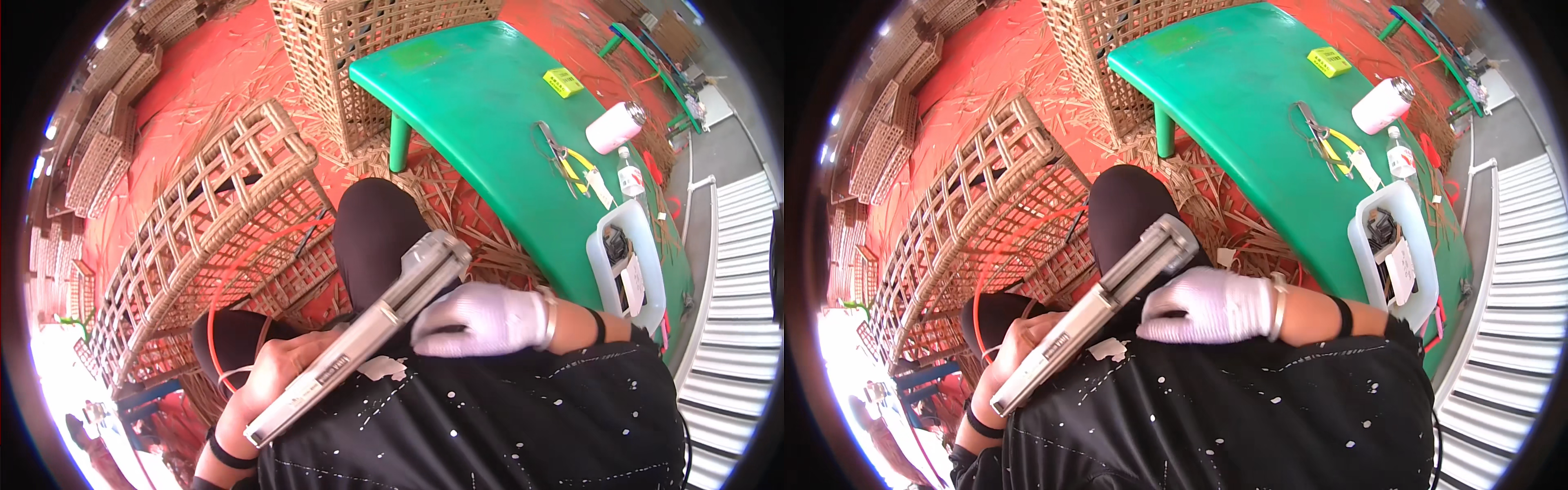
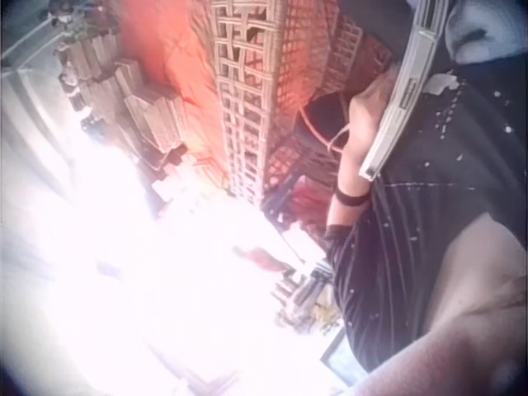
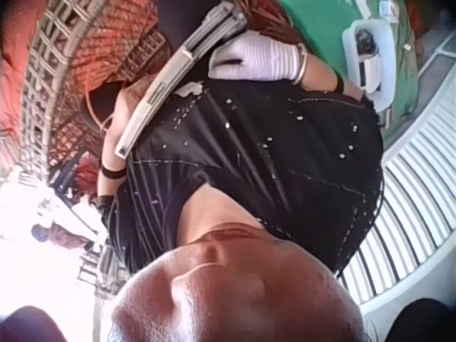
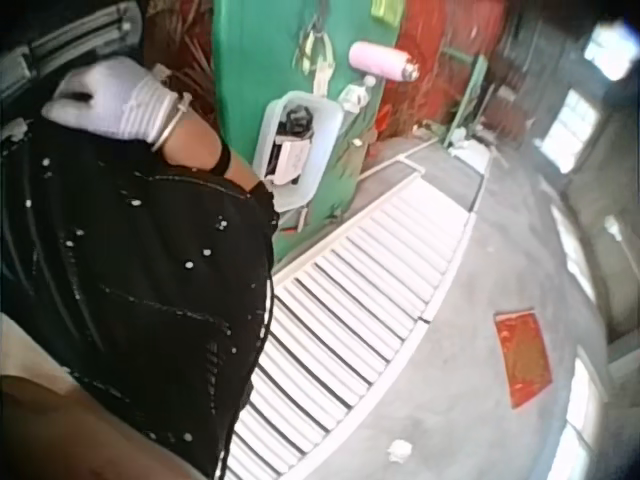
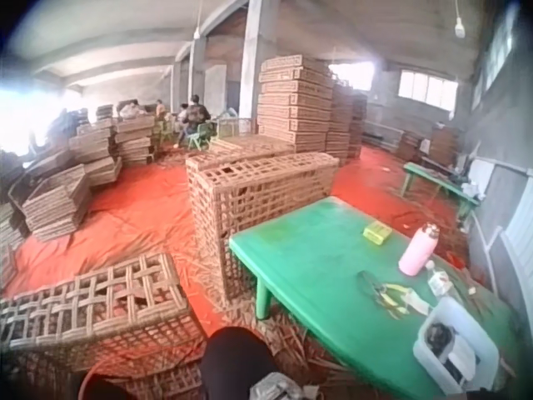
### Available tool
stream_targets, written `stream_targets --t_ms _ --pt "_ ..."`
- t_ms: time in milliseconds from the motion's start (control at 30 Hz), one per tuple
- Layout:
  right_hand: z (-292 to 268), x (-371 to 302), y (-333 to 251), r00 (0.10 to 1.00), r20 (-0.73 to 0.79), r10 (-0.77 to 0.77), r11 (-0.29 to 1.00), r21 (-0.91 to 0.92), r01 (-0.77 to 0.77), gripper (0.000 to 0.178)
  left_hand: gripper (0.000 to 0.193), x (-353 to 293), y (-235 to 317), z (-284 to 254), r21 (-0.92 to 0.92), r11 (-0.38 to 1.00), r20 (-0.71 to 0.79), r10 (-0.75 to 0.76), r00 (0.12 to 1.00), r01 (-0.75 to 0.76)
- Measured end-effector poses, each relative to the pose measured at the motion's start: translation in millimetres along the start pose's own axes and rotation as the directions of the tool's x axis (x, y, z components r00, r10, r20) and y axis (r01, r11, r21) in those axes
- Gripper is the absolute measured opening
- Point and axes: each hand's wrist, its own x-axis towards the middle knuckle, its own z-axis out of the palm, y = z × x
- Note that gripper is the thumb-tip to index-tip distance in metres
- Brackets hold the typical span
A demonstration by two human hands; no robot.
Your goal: Weaving rattan strands into a wicker chair frame and securing them with a nail gun and pliers.
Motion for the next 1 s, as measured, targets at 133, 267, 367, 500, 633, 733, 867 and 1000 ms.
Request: stream_targets --t_ms 133,267,367,500,633,733,867,1000 --pt "3.2 -20.4 -40.9 0.755 -0.635 -0.161 0.986 -0.138 0.095 0.018 0.037 8.8 0.3 -2.8 0.224 0.939 0.085 0.247 0.965 -0.260" --pt "16.4 -27.3 -48.6 0.883 -0.469 -0.005 1.000 -0.017 -0.003 0.045 0.033 10.3 -2.0 5.4 0.106 0.977 0.007 0.187 0.982 -0.187" --pt "23.4 -23.5 -43.5 0.928 -0.371 -0.042 0.999 -0.030 0.033 0.055 0.035 13.1 2.7 4.6 -0.015 0.993 0.031 0.117 0.993 -0.117" --pt "27.1 -8.2 -38.4 0.948 -0.265 -0.179 0.982 0.009 0.188 0.062 0.037 12.4 -4.4 6.1 -0.107 0.994 0.021 0.038 0.999 -0.035" --pt "22.8 0.1 -31.4 0.957 -0.172 -0.235 0.971 0.004 0.239 0.057 0.037 10.3 -3.7 8.7 -0.278 0.960 -0.014 -0.039 0.999 0.033" --pt "20.2 2.5 -27.8 0.936 -0.147 -0.321 0.947 -0.032 0.319 0.061 0.041 13.1 5.0 6.2 -0.354 0.932 -0.021 -0.092 0.996 0.079" --pt "29.0 4.4 -28.2 0.925 -0.136 -0.355 0.933 0.018 0.360 0.067 0.032 10.1 -4.8 4.2 -0.144 0.987 -0.034 -0.077 0.996 0.072" --pt "28.5 7.7 -31.8 0.942 -0.139 -0.305 0.951 0.010 0.309 0.067 0.039 6.8 -17.4 6.1 -0.331 0.937 -0.085 -0.145 0.986 0.109"
